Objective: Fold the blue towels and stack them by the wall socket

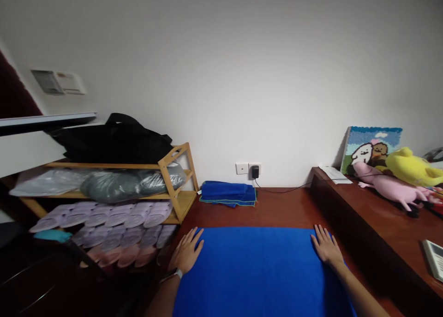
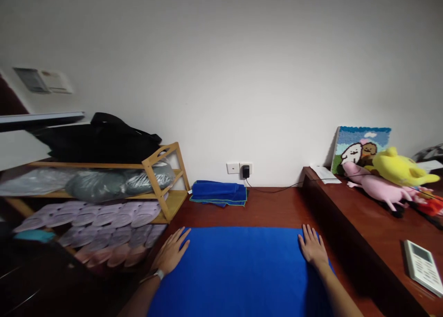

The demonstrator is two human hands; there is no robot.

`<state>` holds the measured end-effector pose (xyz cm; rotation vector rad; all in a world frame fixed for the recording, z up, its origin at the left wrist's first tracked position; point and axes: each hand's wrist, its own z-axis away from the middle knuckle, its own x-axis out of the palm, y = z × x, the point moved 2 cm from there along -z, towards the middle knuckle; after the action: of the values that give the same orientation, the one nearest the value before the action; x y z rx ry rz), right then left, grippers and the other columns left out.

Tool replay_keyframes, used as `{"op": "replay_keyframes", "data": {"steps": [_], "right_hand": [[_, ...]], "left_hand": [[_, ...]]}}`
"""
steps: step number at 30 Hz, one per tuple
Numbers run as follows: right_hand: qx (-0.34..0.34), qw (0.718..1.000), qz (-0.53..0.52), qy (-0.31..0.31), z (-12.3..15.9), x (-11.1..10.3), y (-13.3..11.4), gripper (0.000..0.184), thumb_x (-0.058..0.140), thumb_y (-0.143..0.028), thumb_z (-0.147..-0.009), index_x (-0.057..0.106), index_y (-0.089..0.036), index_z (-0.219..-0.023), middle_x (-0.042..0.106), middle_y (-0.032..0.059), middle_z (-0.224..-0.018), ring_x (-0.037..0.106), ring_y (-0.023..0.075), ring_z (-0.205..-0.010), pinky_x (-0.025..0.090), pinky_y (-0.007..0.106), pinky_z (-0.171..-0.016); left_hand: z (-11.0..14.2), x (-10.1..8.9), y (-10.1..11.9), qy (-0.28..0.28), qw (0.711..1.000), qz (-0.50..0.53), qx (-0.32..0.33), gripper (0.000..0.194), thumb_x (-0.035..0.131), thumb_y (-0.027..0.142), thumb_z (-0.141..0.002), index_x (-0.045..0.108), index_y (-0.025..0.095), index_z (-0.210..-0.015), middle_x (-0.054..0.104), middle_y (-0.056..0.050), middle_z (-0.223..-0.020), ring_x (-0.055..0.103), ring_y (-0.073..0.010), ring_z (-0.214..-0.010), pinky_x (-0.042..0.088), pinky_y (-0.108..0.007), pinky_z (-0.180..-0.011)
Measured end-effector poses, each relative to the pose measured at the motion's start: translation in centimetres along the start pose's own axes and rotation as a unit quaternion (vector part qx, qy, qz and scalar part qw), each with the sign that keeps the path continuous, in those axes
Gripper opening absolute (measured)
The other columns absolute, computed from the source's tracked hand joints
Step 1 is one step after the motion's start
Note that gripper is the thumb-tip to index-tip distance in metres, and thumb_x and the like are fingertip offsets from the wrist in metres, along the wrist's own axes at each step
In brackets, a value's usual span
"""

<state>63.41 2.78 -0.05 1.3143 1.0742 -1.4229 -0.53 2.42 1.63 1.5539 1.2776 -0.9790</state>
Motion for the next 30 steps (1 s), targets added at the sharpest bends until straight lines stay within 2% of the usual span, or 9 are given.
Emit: {"op": "replay_keyframes", "data": {"steps": [4, 7, 9, 12, 16, 18, 20, 24, 30], "right_hand": [[0.019, 0.999, 0.022, -0.039, -0.3, -0.9, -0.2, 0.072, 0.014, -0.046, -0.102, 0.015, -0.015, -0.167, 0.015, 0.0049, -0.175, 0.014, 0.0249, -0.161, 0.016, 0.049, -0.129], [0.019, 0.998, 0.042, -0.044, -0.1, -2.6, -3.1, 0.07, 0.02, -0.038, -0.101, 0.023, -0.009, -0.165, 0.019, 0.0098, -0.173, 0.016, 0.028, -0.16, 0.016, 0.051, -0.129], [-0.024, 0.999, 0.037, 0.003, 0.8, -4.0, -7.7, 0.069, 0.023, -0.033, -0.1, 0.027, -0.006, -0.163, 0.022, 0.0131, -0.172, 0.017, 0.0288, -0.16, 0.016, 0.051, -0.129], [-0.147, 0.987, -0.031, 0.053, 4.0, -5.3, -17.7, 0.067, 0.022, -0.035, -0.103, 0.028, -0.009, -0.164, 0.024, 0.0105, -0.172, 0.018, 0.0265, -0.16, 0.016, 0.047, -0.13], [-0.323, 0.936, -0.142, 0.004, 9.6, -4.6, -31.4, 0.071, 0.024, -0.051, -0.106, 0.022, -0.013, -0.166, 0.02, 0.0072, -0.172, 0.015, 0.0239, -0.16, 0.013, 0.045, -0.131], [-0.364, 0.916, -0.169, -0.026, 11.3, -3.8, -35.7, 0.071, 0.022, -0.052, -0.107, 0.021, -0.014, -0.166, 0.019, 0.0077, -0.172, 0.014, 0.0238, -0.161, 0.011, 0.047, -0.131], [-0.366, 0.913, -0.178, -0.042, 11.7, -3.3, -37.5, 0.071, 0.02, -0.052, -0.107, 0.021, -0.012, -0.166, 0.018, 0.009, -0.172, 0.012, 0.0244, -0.161, 0.01, 0.049, -0.131], [-0.316, 0.934, -0.161, -0.036, 9.9, -3.3, -33.4, 0.073, 0.021, -0.055, -0.106, 0.022, -0.013, -0.166, 0.02, 0.0086, -0.172, 0.013, 0.0243, -0.161, 0.009, 0.049, -0.131], [-0.151, 0.985, -0.086, -0.007, 4.3, -2.2, -14.4, 0.074, 0.02, -0.054, -0.104, 0.023, -0.015, -0.166, 0.022, 0.0053, -0.172, 0.017, 0.0235, -0.16, 0.012, 0.046, -0.131]], "left_hand": [[0.4, -0.5, 0.6, -0.001, 1.0, -0.007, -0.001, 0.054, 0.038, 0.042, -0.103, 0.054, 0.026, -0.152, 0.053, -0.009, -0.161, 0.047, -0.0261, -0.149, 0.036, -0.049, -0.124], [0.7, -0.9, 1.2, 0.007, 1.0, -0.003, -0.004, 0.053, 0.04, 0.04, -0.102, 0.056, 0.026, -0.151, 0.054, -0.008, -0.16, 0.047, -0.0259, -0.149, 0.036, -0.048, -0.125], [0.9, -1.2, 1.4, 0.013, 1.0, 0.001, -0.01, 0.052, 0.042, 0.04, -0.101, 0.057, 0.027, -0.15, 0.054, -0.008, -0.159, 0.047, -0.0257, -0.149, 0.036, -0.048, -0.125], [1.0, -1.4, 1.6, 0.013, 1.0, 0.001, -0.016, 0.052, 0.042, 0.039, -0.101, 0.057, 0.027, -0.149, 0.055, -0.008, -0.159, 0.048, -0.0253, -0.148, 0.035, -0.048, -0.125], [1.0, -1.4, 1.6, 0.012, 1.0, -0.001, -0.016, 0.052, 0.041, 0.039, -0.102, 0.057, 0.027, -0.15, 0.055, -0.008, -0.159, 0.048, -0.0249, -0.148, 0.036, -0.049, -0.125], [1.0, -1.2, 1.4, 0.014, 1.0, 0.0, -0.014, 0.052, 0.04, 0.039, -0.102, 0.057, 0.026, -0.149, 0.055, -0.008, -0.159, 0.048, -0.0256, -0.149, 0.036, -0.049, -0.124], [0.9, -1.1, 1.2, 0.019, 1.0, -0.002, -0.015, 0.053, 0.039, 0.039, -0.102, 0.057, 0.024, -0.149, 0.056, -0.009, -0.158, 0.049, -0.0266, -0.148, 0.038, -0.05, -0.123], [0.7, -0.8, 1.0, 0.025, 0.999, -0.016, -0.016, 0.053, 0.037, 0.038, -0.102, 0.058, 0.023, -0.148, 0.058, -0.01, -0.156, 0.051, -0.0272, -0.145, 0.039, -0.049, -0.122], [0.4, -0.5, 0.6, 0.038, 0.999, -0.004, -0.009, 0.051, 0.04, 0.037, -0.1, 0.062, 0.024, -0.144, 0.06, -0.009, -0.154, 0.053, -0.0269, -0.144, 0.041, -0.048, -0.121]]}}
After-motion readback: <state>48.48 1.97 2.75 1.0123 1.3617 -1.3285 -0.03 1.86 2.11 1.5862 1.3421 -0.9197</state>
